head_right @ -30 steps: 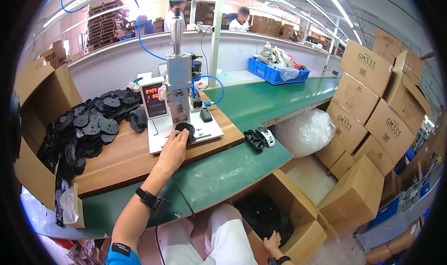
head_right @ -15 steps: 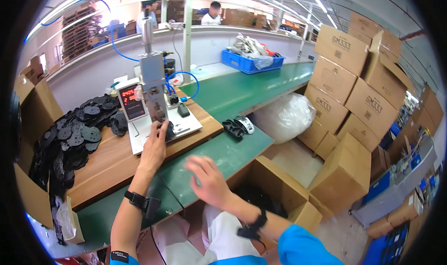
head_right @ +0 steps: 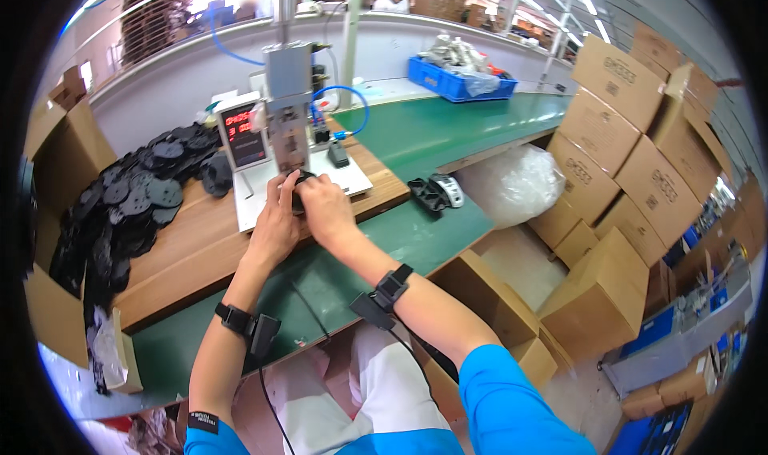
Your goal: Assembling small black plastic components using a pneumatic press machine at a factory workstation.
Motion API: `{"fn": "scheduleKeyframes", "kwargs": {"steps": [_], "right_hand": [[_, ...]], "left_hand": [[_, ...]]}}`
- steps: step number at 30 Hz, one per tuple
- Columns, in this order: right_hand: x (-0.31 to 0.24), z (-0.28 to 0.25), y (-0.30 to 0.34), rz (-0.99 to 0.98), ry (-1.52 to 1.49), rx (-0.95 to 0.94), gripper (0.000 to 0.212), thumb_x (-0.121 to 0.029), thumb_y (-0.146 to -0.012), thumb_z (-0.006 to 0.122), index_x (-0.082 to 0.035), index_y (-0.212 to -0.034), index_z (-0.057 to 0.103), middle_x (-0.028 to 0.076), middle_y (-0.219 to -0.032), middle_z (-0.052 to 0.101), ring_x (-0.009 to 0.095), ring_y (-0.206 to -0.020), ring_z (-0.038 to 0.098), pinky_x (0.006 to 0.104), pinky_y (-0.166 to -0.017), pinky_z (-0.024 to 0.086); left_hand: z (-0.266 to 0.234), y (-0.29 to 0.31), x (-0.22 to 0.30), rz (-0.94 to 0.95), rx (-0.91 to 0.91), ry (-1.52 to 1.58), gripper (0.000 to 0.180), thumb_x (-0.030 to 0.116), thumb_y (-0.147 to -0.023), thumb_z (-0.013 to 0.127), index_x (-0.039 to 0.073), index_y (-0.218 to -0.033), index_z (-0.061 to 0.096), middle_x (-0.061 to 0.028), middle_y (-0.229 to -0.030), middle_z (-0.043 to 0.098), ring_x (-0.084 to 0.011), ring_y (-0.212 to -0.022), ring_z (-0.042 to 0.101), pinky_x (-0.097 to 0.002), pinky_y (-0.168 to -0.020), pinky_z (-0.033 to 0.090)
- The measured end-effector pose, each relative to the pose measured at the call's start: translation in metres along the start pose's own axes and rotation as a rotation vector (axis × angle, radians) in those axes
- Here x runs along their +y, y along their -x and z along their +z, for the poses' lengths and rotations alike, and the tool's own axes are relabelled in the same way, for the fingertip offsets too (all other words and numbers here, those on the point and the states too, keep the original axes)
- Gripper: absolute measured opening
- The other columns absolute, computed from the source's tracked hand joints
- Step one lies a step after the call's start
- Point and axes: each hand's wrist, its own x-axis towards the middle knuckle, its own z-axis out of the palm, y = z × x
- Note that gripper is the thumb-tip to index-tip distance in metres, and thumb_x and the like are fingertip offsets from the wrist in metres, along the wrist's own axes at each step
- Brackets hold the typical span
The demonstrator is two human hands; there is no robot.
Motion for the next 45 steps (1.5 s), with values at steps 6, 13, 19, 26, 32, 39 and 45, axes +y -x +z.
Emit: {"fn": "scheduleKeyframes", "kwargs": {"steps": [6,13,19,26,32,39,45], "right_hand": [[0.001,-0.008,-0.003,-0.025,-0.046,-0.014,0.023,0.006,-0.076,0.067,-0.005,-0.097,0.07,0.011,-0.098,0.069,0.035,-0.102,0.063,0.0465,-0.086,0.058],[-0.013,0.001,-0.008,-0.018,-0.104,-0.044,0.023,0.008,-0.075,0.068,-0.004,-0.094,0.067,0.011,-0.098,0.067,0.037,-0.103,0.062,0.0481,-0.087,0.058],[0.002,-0.005,-0.003,0.019,-0.034,-0.072,0.023,0.007,-0.075,0.068,-0.004,-0.096,0.068,0.011,-0.1,0.068,0.036,-0.104,0.062,0.0475,-0.088,0.059],[-0.002,-0.006,-0.003,0.004,-0.029,-0.075,0.027,0.005,-0.075,0.07,-0.005,-0.1,0.07,0.008,-0.102,0.069,0.034,-0.104,0.062,0.0459,-0.088,0.058],[-0.005,-0.004,-0.004,0.007,-0.015,-0.084,0.03,0.005,-0.074,0.07,-0.006,-0.102,0.07,0.007,-0.103,0.07,0.034,-0.105,0.063,0.0461,-0.089,0.058],[-0.006,-0.008,-0.005,-0.015,0.011,-0.088,0.03,0.005,-0.074,0.07,-0.005,-0.101,0.071,0.008,-0.102,0.071,0.035,-0.104,0.063,0.0472,-0.088,0.057],[-0.007,-0.009,-0.007,-0.008,0.014,-0.116,0.031,0.005,-0.074,0.07,-0.005,-0.103,0.071,0.009,-0.102,0.071,0.035,-0.104,0.063,0.0476,-0.088,0.057]], "left_hand": [[-0.03,0.019,-0.121,-0.349,0.324,-0.292,0.06,-0.002,-0.082,0.058,-0.008,-0.14,0.044,-0.0304,-0.145,0.047,-0.0449,-0.144,0.041,-0.0488,-0.122,0.034],[-0.053,0.066,-0.202,-0.5,0.002,-0.61,0.061,0.022,-0.094,0.06,0.0,-0.149,0.048,-0.0271,-0.145,0.049,-0.0405,-0.144,0.042,-0.0589,-0.122,0.029],[-0.069,0.06,-0.114,-0.552,-0.069,-0.74,0.056,0.029,-0.097,0.06,0.002,-0.145,0.053,-0.0245,-0.13,0.056,-0.0403,-0.132,0.05,-0.0558,-0.116,0.034],[-0.122,0.099,-0.088,-0.641,-0.068,-0.669,0.052,0.039,-0.095,0.072,0.003,-0.131,0.061,-0.0246,-0.134,0.057,-0.0399,-0.129,0.052,-0.0529,-0.113,0.037],[-0.125,0.113,-0.112,-0.593,0.016,-0.603,0.058,0.033,-0.091,0.078,0.0,-0.133,0.056,-0.0174,-0.139,0.06,-0.0366,-0.128,0.054,-0.0515,-0.108,0.04],[-0.128,0.112,-0.104,-0.583,0.047,-0.701,0.067,0.021,-0.086,0.078,0.004,-0.146,0.054,-0.0195,-0.12,0.06,-0.0373,-0.122,0.054,-0.0492,-0.109,0.038],[-0.138,0.106,-0.101,-0.687,0.055,-0.639,0.071,0.009,-0.078,0.074,0.005,-0.146,0.056,-0.0211,-0.127,0.057,-0.0386,-0.127,0.051,-0.0478,-0.11,0.038]]}}
